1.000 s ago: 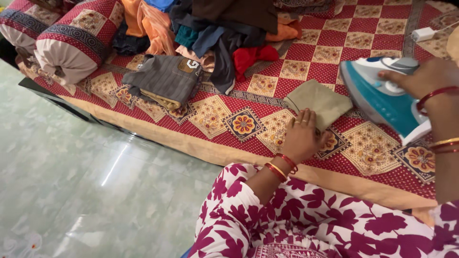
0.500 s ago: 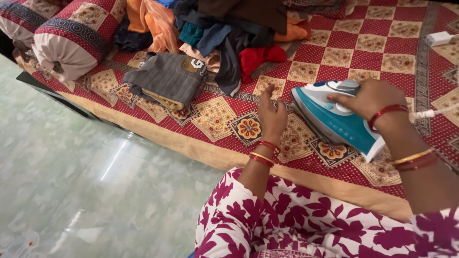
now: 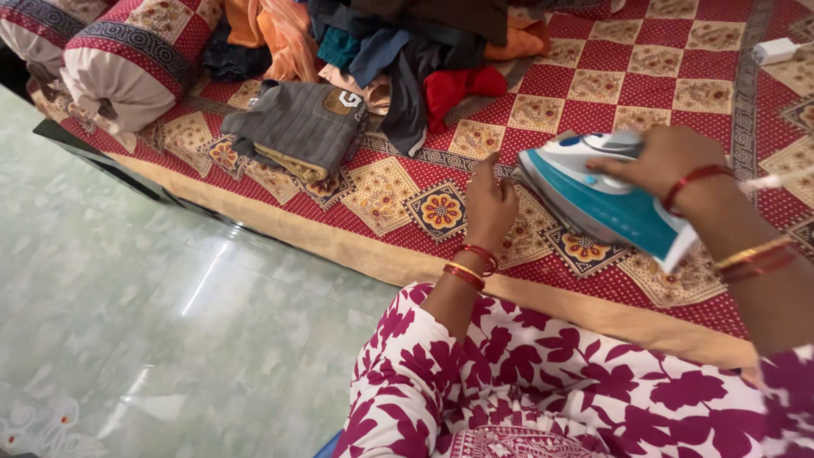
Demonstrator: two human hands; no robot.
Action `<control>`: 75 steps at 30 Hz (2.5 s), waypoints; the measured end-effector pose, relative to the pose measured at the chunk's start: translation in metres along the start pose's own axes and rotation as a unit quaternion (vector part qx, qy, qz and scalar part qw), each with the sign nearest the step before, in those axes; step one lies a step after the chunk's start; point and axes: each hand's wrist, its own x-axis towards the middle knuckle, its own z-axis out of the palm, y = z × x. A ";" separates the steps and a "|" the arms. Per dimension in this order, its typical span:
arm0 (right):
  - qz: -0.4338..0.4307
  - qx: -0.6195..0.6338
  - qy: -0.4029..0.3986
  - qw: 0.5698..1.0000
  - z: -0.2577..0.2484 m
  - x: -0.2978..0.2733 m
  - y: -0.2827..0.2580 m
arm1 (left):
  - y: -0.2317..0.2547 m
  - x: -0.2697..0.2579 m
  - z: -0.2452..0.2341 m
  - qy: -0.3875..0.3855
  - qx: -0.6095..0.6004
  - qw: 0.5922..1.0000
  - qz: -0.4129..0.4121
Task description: The person irons two pairs of shorts on a patterned bedspread. They first iron a light-colored pair, then switch to a dark brown pair, smoothing and folding each garment after ironing.
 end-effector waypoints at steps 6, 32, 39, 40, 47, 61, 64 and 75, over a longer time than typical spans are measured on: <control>0.038 -0.045 0.028 0.998 0.005 -0.019 0.040 | 0.005 -0.001 0.040 -0.074 0.059 0.991 0.090; 0.041 0.018 0.057 0.997 0.006 0.021 0.051 | 0.009 -0.020 0.052 -0.177 0.225 0.955 0.081; 0.076 -0.025 0.037 0.996 0.004 0.019 0.045 | 0.015 -0.019 0.050 -0.180 0.231 0.953 0.077; 0.068 -0.027 0.046 0.996 0.004 0.024 0.042 | 0.017 -0.020 0.050 -0.181 0.231 0.953 0.074; 0.074 0.006 0.059 0.995 -0.005 0.093 0.014 | 0.019 -0.018 0.051 -0.183 0.231 0.953 0.066; 0.024 0.049 -0.017 0.998 -0.002 0.023 0.040 | 0.021 -0.018 0.039 -0.125 0.127 0.983 0.046; 0.025 0.001 -0.025 0.999 0.000 -0.005 0.043 | 0.017 -0.016 0.036 -0.054 0.051 0.996 0.050; 0.041 -0.025 0.005 0.999 -0.002 0.020 0.020 | 0.010 -0.020 0.050 -0.163 0.154 0.973 0.049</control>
